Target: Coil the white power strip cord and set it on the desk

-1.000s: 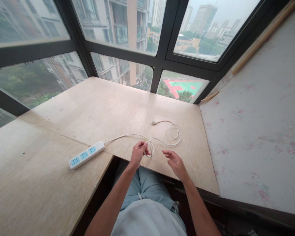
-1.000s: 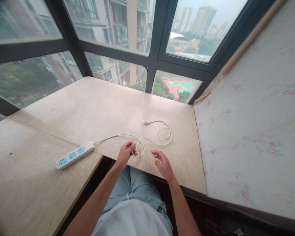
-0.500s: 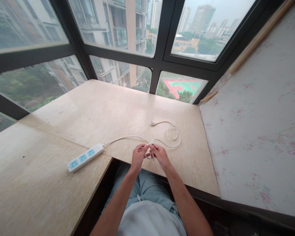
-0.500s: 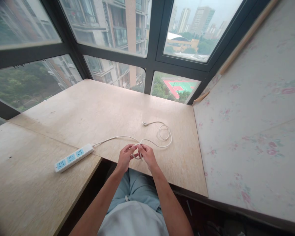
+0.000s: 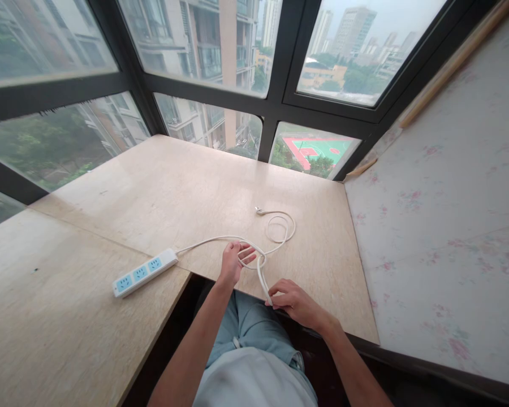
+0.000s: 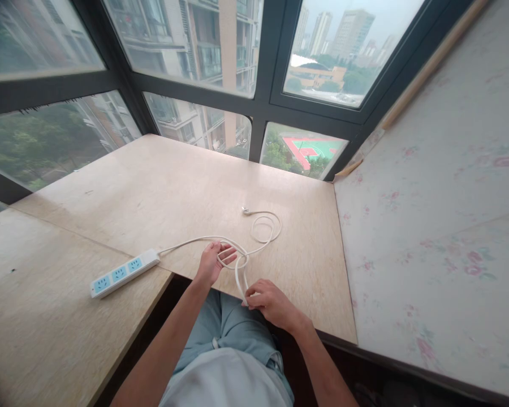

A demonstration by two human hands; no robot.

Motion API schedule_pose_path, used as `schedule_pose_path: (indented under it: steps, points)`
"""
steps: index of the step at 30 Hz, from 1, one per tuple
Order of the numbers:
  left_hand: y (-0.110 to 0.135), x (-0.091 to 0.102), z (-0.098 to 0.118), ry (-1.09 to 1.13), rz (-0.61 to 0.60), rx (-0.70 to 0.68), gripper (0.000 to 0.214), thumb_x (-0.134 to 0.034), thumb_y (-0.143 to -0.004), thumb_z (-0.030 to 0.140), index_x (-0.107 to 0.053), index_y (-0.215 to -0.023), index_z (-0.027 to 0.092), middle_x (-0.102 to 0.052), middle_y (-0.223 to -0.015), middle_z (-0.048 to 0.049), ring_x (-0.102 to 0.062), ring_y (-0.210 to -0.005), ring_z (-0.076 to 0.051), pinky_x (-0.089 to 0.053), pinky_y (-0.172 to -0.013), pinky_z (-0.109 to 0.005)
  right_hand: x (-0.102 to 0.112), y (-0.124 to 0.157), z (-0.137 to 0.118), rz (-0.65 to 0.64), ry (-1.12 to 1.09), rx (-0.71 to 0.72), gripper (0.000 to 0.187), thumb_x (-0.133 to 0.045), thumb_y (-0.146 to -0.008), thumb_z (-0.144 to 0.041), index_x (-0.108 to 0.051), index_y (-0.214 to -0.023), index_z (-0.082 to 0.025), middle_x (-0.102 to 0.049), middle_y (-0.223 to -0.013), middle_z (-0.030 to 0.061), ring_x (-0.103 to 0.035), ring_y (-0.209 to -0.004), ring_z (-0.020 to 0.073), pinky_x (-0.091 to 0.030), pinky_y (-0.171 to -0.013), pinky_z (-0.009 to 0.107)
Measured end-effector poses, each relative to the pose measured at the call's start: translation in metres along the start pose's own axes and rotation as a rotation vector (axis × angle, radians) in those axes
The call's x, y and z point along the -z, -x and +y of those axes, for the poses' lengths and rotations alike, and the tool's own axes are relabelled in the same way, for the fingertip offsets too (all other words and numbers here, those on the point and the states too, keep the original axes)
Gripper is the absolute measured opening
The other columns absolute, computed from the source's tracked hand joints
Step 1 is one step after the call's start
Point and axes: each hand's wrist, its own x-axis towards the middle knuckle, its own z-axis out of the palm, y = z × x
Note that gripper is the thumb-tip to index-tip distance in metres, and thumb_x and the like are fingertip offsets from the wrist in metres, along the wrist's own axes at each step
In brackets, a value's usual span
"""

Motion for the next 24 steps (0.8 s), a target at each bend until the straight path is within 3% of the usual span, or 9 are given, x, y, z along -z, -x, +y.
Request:
schedule_pose_path:
  steps: [5, 8, 10, 13, 15, 17, 19, 24]
  points:
    - [0.006, -0.005, -0.01, -0.004, -0.031, 0.035, 0.018, -0.058, -0.085, 0.031, -0.047, -0.087, 0.017, -0.064, -0.082, -0.0065, -0.071, -0.075, -0.024, -0.058, -0.068, -0.04, 0.001, 0.014, 0.001, -0.027, -0.222, -0.136, 0.021, -0.053, -0.091, -0.023, -0.069, -0.104, -0.022, -0.067, -0.104, 0.0067, -0.058, -0.103, 0.0191, -0.043, -0.094, 0.035]
    - [0.01, -0.006, -0.014, -0.008, -0.05, 0.026, 0.019, -0.058, -0.086, 0.033, -0.047, -0.087, 0.017, -0.064, -0.083, -0.006, -0.072, -0.077, -0.024, -0.058, -0.068, -0.04, -0.002, 0.013, 0.005, -0.021, -0.5, -0.217, 0.035, -0.064, -0.085, -0.035, -0.063, -0.118, -0.023, -0.064, -0.12, 0.0081, -0.056, -0.114, 0.0221, -0.039, -0.102, 0.04]
    - [0.012, -0.006, -0.016, -0.004, -0.043, 0.009, 0.019, -0.057, -0.086, 0.033, -0.047, -0.086, 0.017, -0.064, -0.082, -0.0055, -0.071, -0.078, -0.025, -0.058, -0.068, -0.04, -0.003, 0.006, 0.01, 0.053, -0.748, -0.279, 0.045, -0.064, -0.084, -0.045, -0.06, -0.122, -0.022, -0.064, -0.122, 0.0099, -0.058, -0.112, 0.0228, -0.041, -0.1, 0.041]
    - [0.013, -0.007, -0.018, -0.012, -0.019, -0.025, 0.02, -0.056, -0.086, 0.034, -0.047, -0.085, 0.017, -0.064, -0.079, -0.0045, -0.071, -0.078, -0.024, -0.058, -0.069, -0.038, -0.003, -0.016, 0.016, 0.242, -1.022, -0.413, 0.05, -0.059, -0.083, -0.056, -0.064, -0.114, -0.017, -0.069, -0.107, 0.0117, -0.065, -0.091, 0.0195, -0.049, -0.085, 0.036]
    - [0.015, -0.008, -0.019, -0.042, -0.003, -0.061, 0.021, -0.055, -0.087, 0.036, -0.047, -0.084, 0.017, -0.064, -0.079, -0.0048, -0.071, -0.075, -0.023, -0.057, -0.068, -0.037, -0.004, -0.034, 0.016, 0.273, -1.114, -0.509, 0.049, -0.063, -0.08, -0.057, -0.066, -0.106, -0.015, -0.071, -0.093, 0.0099, -0.064, -0.074, 0.0152, -0.05, -0.069, 0.029]
    - [0.017, -0.009, -0.021, -0.085, 0.007, -0.11, 0.023, -0.054, -0.087, 0.039, -0.048, -0.083, 0.017, -0.066, -0.079, -0.0057, -0.07, -0.073, -0.021, -0.056, -0.067, -0.035, -0.008, -0.052, 0.014, 0.286, -1.174, -0.584, 0.049, -0.067, -0.075, -0.056, -0.066, -0.1, -0.014, -0.068, -0.078, 0.005, -0.058, -0.058, 0.0103, -0.044, -0.054, 0.023]
    - [0.019, -0.009, -0.023, -0.118, 0.009, -0.159, 0.026, -0.054, -0.086, 0.042, -0.048, -0.082, 0.017, -0.066, -0.08, -0.0063, -0.07, -0.074, -0.021, -0.055, -0.068, -0.034, -0.015, -0.066, 0.01, 0.381, -1.215, -0.65, 0.049, -0.068, -0.073, -0.059, -0.065, -0.093, -0.015, -0.061, -0.065, -0.001, -0.048, -0.046, 0.0063, -0.035, -0.043, 0.019]
    - [0.025, -0.01, -0.029, -0.163, 0.002, -0.254, 0.027, -0.056, -0.086, 0.043, -0.051, -0.081, 0.017, -0.067, -0.082, -0.0064, -0.069, -0.078, -0.019, -0.053, -0.076, -0.033, -0.033, -0.082, 0.006, 0.546, -1.292, -0.772, 0.05, -0.068, -0.065, -0.064, -0.058, -0.081, -0.017, -0.049, -0.054, -0.0077, -0.035, -0.036, 0.0034, -0.019, -0.034, 0.018]
